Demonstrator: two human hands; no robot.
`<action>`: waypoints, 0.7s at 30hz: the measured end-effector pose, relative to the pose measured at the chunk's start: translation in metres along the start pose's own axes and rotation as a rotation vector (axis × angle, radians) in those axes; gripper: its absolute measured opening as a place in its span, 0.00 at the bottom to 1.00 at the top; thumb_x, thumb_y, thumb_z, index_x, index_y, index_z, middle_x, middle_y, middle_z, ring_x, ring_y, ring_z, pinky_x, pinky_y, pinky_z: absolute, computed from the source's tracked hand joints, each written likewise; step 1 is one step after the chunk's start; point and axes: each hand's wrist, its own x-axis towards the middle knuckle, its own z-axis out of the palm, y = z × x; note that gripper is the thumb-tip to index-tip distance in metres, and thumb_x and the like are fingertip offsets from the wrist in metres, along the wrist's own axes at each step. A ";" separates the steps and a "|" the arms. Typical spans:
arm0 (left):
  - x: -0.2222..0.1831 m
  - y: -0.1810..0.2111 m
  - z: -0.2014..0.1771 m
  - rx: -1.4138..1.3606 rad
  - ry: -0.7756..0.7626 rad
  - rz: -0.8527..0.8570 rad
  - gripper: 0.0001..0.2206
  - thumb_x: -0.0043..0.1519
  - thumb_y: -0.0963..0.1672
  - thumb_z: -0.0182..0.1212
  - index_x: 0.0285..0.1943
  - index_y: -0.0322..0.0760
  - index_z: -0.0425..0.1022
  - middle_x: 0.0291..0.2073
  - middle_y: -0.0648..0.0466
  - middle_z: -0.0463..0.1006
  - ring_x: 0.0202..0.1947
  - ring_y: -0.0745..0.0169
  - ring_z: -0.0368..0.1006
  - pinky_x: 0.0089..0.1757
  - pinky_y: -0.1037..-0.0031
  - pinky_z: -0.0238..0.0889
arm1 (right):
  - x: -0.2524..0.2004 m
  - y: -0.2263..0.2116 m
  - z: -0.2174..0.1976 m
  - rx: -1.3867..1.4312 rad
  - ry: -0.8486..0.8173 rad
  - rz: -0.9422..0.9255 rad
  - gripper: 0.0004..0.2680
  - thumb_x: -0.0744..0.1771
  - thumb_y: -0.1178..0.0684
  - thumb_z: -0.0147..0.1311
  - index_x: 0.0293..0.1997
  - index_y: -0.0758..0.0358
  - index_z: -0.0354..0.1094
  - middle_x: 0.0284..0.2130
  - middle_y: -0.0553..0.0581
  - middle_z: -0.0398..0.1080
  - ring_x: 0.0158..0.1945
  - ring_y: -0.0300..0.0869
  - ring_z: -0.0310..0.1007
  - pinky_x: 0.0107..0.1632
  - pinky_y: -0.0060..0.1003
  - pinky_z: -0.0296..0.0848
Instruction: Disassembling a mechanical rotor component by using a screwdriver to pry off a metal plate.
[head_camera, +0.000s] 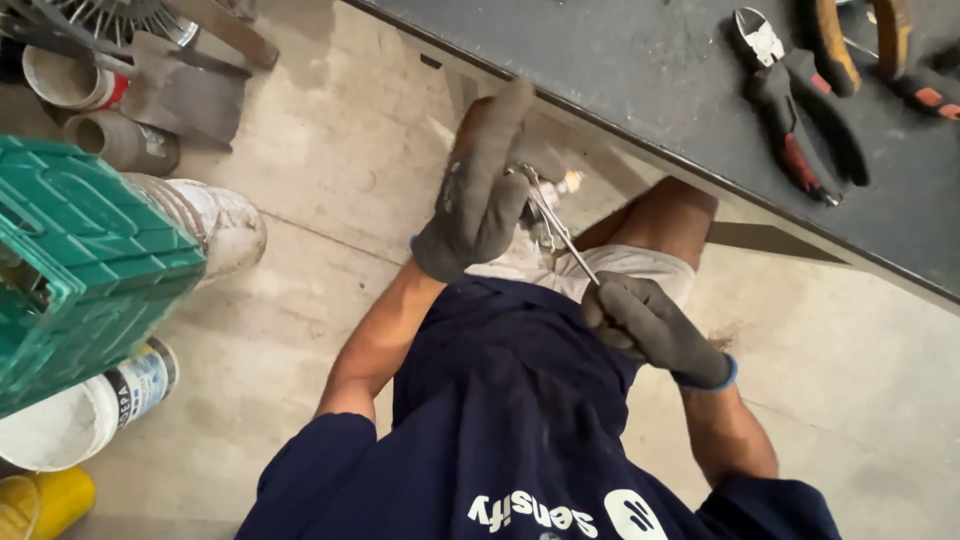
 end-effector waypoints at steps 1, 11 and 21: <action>0.004 0.011 -0.002 -0.105 -0.061 -0.121 0.28 0.77 0.55 0.37 0.82 0.38 0.45 0.62 0.49 0.68 0.53 0.61 0.64 0.54 0.74 0.63 | 0.001 -0.003 -0.008 -0.044 -0.099 0.069 0.18 0.73 0.43 0.34 0.34 0.65 0.66 0.13 0.49 0.52 0.15 0.32 0.46 0.16 0.26 0.45; 0.017 0.009 -0.009 -0.256 0.128 -0.126 0.26 0.78 0.52 0.37 0.80 0.35 0.45 0.41 0.44 0.80 0.45 0.55 0.77 0.49 0.68 0.75 | -0.012 -0.016 -0.024 -0.120 0.047 -0.408 0.13 0.73 0.47 0.37 0.32 0.59 0.59 0.17 0.47 0.58 0.16 0.32 0.53 0.19 0.25 0.54; 0.030 0.039 0.033 -0.210 0.392 -0.232 0.26 0.75 0.50 0.38 0.78 0.31 0.48 0.49 0.43 0.76 0.49 0.56 0.72 0.54 0.68 0.73 | 0.036 -0.105 -0.041 -1.376 0.912 -0.894 0.11 0.74 0.68 0.56 0.65 0.73 0.68 0.54 0.75 0.67 0.55 0.67 0.69 0.56 0.55 0.69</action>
